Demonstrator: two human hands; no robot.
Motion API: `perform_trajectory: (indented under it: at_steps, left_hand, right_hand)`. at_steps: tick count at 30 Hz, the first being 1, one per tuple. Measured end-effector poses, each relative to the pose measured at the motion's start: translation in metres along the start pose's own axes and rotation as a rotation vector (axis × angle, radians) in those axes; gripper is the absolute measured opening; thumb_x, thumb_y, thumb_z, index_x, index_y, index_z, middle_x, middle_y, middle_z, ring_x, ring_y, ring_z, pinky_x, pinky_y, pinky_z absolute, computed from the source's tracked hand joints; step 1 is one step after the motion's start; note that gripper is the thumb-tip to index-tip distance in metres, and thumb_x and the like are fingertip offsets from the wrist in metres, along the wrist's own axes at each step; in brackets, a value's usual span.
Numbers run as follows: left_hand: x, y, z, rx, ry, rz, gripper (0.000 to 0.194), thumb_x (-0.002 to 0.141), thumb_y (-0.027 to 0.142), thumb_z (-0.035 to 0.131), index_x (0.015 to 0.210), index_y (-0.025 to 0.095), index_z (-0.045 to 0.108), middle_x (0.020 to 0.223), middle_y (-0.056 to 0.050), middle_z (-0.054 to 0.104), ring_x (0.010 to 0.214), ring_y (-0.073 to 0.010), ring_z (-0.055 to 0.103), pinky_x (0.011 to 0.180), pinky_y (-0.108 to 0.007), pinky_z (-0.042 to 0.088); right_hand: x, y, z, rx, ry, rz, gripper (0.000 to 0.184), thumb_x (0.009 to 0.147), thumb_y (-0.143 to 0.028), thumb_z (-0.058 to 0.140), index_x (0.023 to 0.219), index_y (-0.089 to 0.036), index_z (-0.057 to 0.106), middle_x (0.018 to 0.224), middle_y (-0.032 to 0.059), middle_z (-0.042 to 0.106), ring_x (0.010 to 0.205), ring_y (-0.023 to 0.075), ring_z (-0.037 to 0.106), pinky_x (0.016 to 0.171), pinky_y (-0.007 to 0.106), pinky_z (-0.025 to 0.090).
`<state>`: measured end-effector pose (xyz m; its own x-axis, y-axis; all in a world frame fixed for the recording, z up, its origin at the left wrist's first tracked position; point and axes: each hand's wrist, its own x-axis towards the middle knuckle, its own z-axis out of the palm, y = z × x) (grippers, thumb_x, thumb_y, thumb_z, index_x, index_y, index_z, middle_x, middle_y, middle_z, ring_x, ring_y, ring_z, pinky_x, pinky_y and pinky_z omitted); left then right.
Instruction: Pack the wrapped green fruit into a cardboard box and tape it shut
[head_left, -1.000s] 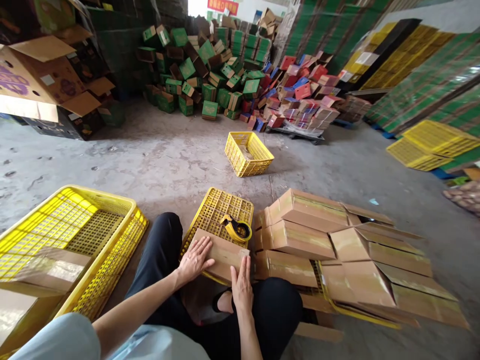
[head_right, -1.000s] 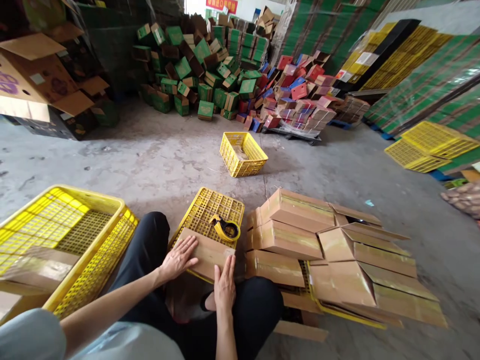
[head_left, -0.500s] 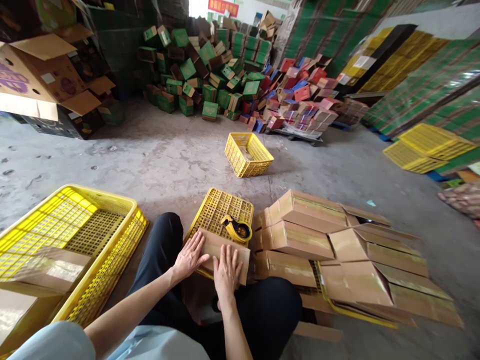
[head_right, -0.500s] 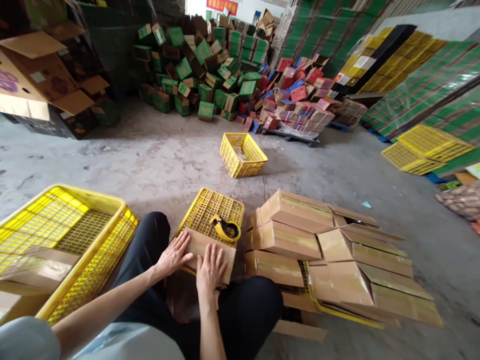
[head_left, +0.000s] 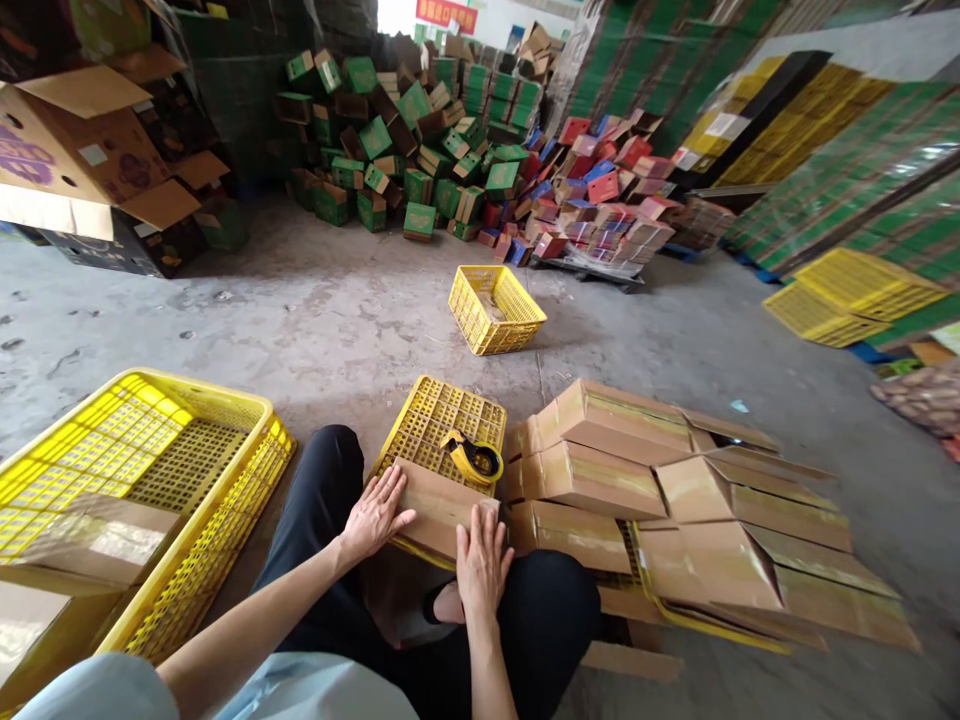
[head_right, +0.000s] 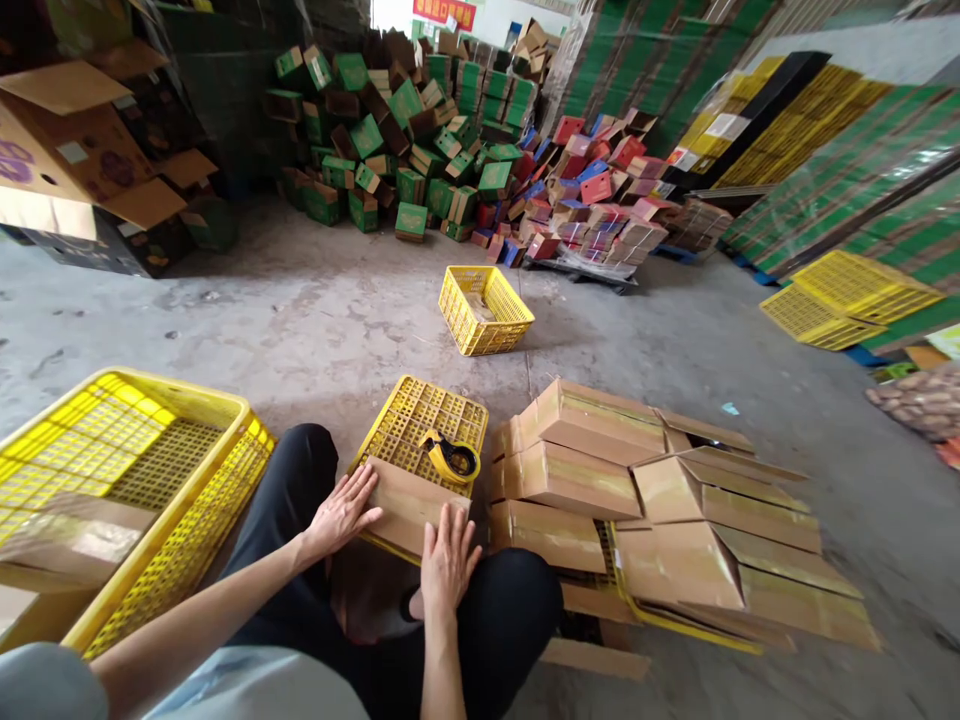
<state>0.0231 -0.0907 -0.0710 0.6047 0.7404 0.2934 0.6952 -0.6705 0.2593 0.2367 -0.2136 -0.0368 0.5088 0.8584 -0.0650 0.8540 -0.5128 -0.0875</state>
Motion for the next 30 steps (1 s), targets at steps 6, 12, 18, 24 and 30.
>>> perform_trajectory:
  at_steps: [6, 12, 18, 24, 30]
  left_hand:
    - [0.003, 0.031, 0.006, -0.014, -0.017, 0.008, 0.077, 0.105, 0.070, 0.032, 0.157, 0.017, 0.051, 0.164, -0.019, 0.043, 0.153, -0.0366, 0.041, 0.121, -0.057, 0.039]
    - [0.012, 0.061, 0.011, -0.065, -0.121, 0.163, 0.072, 0.103, 0.071, 0.036, 0.158, 0.026, 0.050, 0.166, -0.010, 0.043, 0.154, -0.0330, 0.039, 0.121, -0.053, 0.038]
    - [0.014, 0.030, 0.003, -0.065, -0.137, 0.231, 0.062, 0.106, 0.066, 0.038, 0.159, 0.034, 0.046, 0.169, -0.006, 0.038, 0.155, -0.0279, 0.039, 0.123, -0.047, 0.037]
    - [0.004, 0.016, 0.000, -0.022, -0.096, 0.017, 0.061, 0.106, 0.061, 0.043, 0.162, 0.037, 0.041, 0.172, -0.003, 0.031, 0.160, -0.0382, 0.023, 0.122, -0.057, 0.037]
    - [0.002, 0.018, 0.002, -0.010, -0.087, -0.018, 0.062, 0.106, 0.061, 0.045, 0.163, 0.039, 0.037, 0.173, -0.001, 0.030, 0.161, -0.0391, 0.018, 0.120, -0.060, 0.039]
  right_hand:
    - [-0.010, -0.003, 0.012, 0.027, 0.060, -0.030, 0.065, 0.109, -0.053, 0.026, 0.163, -0.019, 0.040, 0.171, 0.0161, 0.033, 0.157, 0.0430, 0.030, 0.119, 0.067, 0.033]
    - [-0.012, -0.022, 0.014, 0.046, -0.004, -0.128, 0.056, 0.108, -0.046, 0.037, 0.163, -0.033, 0.039, 0.172, 0.0081, 0.032, 0.159, 0.0400, 0.027, 0.122, 0.069, 0.026]
    - [0.023, 0.030, 0.013, 0.235, -0.002, -0.031, 0.070, 0.108, -0.055, 0.025, 0.163, -0.015, 0.041, 0.169, 0.0172, 0.038, 0.154, 0.0348, 0.040, 0.118, 0.052, 0.042]
    - [0.030, 0.059, 0.024, 0.390, -0.005, -0.079, 0.078, 0.108, -0.061, 0.015, 0.167, -0.011, 0.028, 0.168, 0.0132, 0.040, 0.151, 0.0221, 0.046, 0.119, 0.032, 0.043]
    - [0.011, 0.050, 0.040, 0.448, 0.025, -0.051, 0.084, 0.106, -0.063, 0.006, 0.166, -0.007, 0.027, 0.167, 0.0174, 0.041, 0.156, 0.0255, 0.038, 0.126, 0.040, 0.034]
